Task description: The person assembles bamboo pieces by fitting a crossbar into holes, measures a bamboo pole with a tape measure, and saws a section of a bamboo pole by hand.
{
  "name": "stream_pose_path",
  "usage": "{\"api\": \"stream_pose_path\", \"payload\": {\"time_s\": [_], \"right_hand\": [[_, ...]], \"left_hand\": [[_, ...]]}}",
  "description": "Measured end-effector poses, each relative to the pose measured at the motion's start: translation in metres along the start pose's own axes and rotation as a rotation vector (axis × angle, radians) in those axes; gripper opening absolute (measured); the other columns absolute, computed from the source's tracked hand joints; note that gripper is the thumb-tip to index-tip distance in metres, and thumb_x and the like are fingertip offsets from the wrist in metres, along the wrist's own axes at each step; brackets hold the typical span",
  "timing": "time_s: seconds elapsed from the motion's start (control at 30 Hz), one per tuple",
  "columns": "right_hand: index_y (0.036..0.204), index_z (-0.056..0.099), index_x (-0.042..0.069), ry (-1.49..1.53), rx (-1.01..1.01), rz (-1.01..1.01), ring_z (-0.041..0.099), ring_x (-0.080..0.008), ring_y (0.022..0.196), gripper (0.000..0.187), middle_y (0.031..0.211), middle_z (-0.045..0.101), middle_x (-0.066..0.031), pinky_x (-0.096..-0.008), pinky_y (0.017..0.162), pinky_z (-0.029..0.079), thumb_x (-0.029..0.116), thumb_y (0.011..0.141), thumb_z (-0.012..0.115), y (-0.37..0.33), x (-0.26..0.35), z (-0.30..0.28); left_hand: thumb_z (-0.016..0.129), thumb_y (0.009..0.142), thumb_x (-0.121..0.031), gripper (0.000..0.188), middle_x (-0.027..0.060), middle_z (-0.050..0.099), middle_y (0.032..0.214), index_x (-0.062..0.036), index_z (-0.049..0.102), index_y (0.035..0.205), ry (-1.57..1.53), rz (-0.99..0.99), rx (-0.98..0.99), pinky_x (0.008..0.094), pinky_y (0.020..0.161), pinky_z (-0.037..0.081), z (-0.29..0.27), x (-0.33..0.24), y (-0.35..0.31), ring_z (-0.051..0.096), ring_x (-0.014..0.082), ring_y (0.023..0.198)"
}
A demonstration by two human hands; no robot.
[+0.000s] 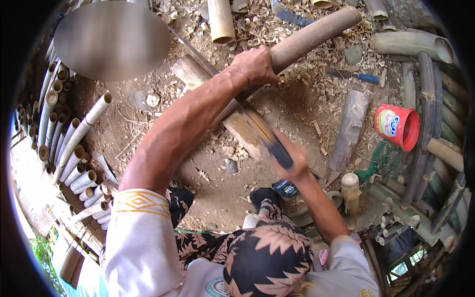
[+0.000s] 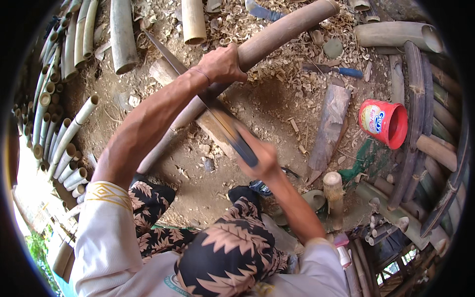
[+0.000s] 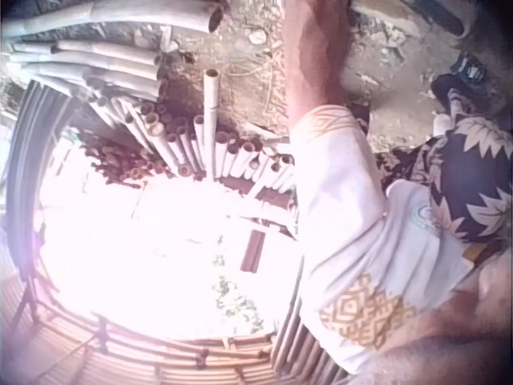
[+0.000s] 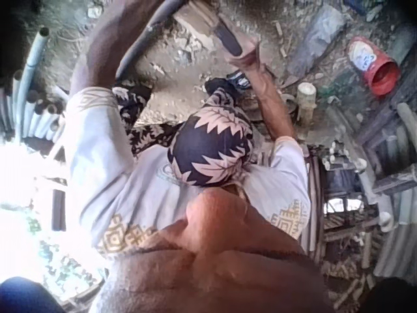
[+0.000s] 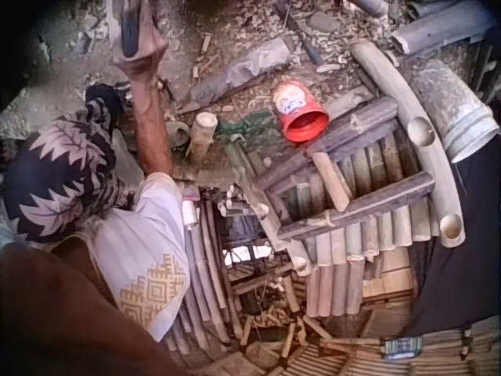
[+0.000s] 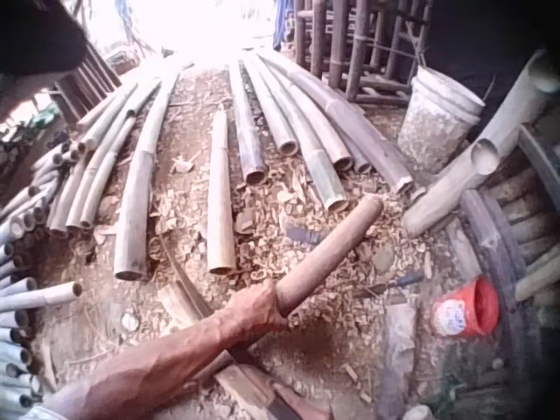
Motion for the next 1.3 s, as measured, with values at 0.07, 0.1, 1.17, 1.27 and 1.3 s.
{"api": "stream_pose_path", "payload": {"time_s": [0.07, 0.1, 1.17, 1.27, 1.3], "right_hand": [[0.130, 0.056, -0.005, 0.011, -0.032, 0.028, 0.068, -0.0287, 0.062, 0.059, 0.082, 0.068, -0.0194, -0.0331, 0.058, 0.053, -0.003, 0.071, 0.061, 0.035, 0.012, 0.015], [0.129, 0.056, -0.006, 0.001, -0.007, 0.052, 0.069, -0.0286, 0.063, 0.059, 0.084, 0.068, -0.0199, -0.0334, 0.059, 0.054, -0.003, 0.071, 0.061, 0.021, 0.013, 0.016], [0.126, 0.057, -0.011, -0.143, 0.052, 0.073, 0.069, -0.0281, 0.064, 0.062, 0.086, 0.069, -0.0207, -0.0367, 0.060, 0.054, 0.001, 0.065, 0.067, -0.056, 0.024, -0.030], [0.120, 0.058, -0.016, -0.113, 0.142, 0.202, 0.072, -0.0392, 0.089, 0.059, 0.096, 0.069, -0.0299, -0.0389, 0.080, 0.058, 0.005, 0.065, 0.065, -0.174, 0.051, -0.099], [0.120, 0.058, -0.016, -0.115, 0.151, 0.188, 0.072, -0.0389, 0.087, 0.059, 0.095, 0.069, -0.0295, -0.0391, 0.078, 0.058, 0.006, 0.065, 0.066, -0.179, 0.049, -0.102]], "left_hand": [[0.078, 0.070, -0.036, 0.050, 0.0173, 0.071, 0.088, 0.0039, 0.067, 0.097, -0.005, 0.000, 0.096, 0.0353, 0.066, 0.060, -0.007, 0.001, 0.000, 0.070, 0.0256, 0.075], [0.078, 0.069, -0.036, 0.047, 0.0170, 0.072, 0.089, 0.0029, 0.070, 0.095, -0.019, 0.001, 0.153, 0.0361, 0.068, 0.060, -0.004, 0.000, -0.005, 0.071, 0.0255, 0.078], [0.078, 0.077, -0.045, 0.069, 0.0179, 0.069, 0.095, 0.0091, 0.053, 0.111, 0.045, 0.049, 0.096, 0.0368, 0.074, 0.060, 0.025, -0.015, -0.006, 0.069, 0.0295, 0.083], [0.080, 0.074, -0.052, 0.078, 0.0155, 0.067, 0.093, 0.0097, 0.052, 0.112, 0.018, -0.006, 0.124, 0.0377, 0.069, 0.060, 0.033, -0.011, -0.012, 0.067, 0.0262, 0.077], [0.080, 0.074, -0.052, 0.078, 0.0150, 0.067, 0.092, 0.0097, 0.052, 0.112, 0.023, -0.026, 0.133, 0.0374, 0.067, 0.059, 0.028, -0.012, -0.014, 0.067, 0.0256, 0.076]]}}
Point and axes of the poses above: each hand's wrist, its own y-axis towards the middle knuckle, its own z-axis out of the palm, x = y × z, the point moved 7 cm from there along y, towards the middle knuckle
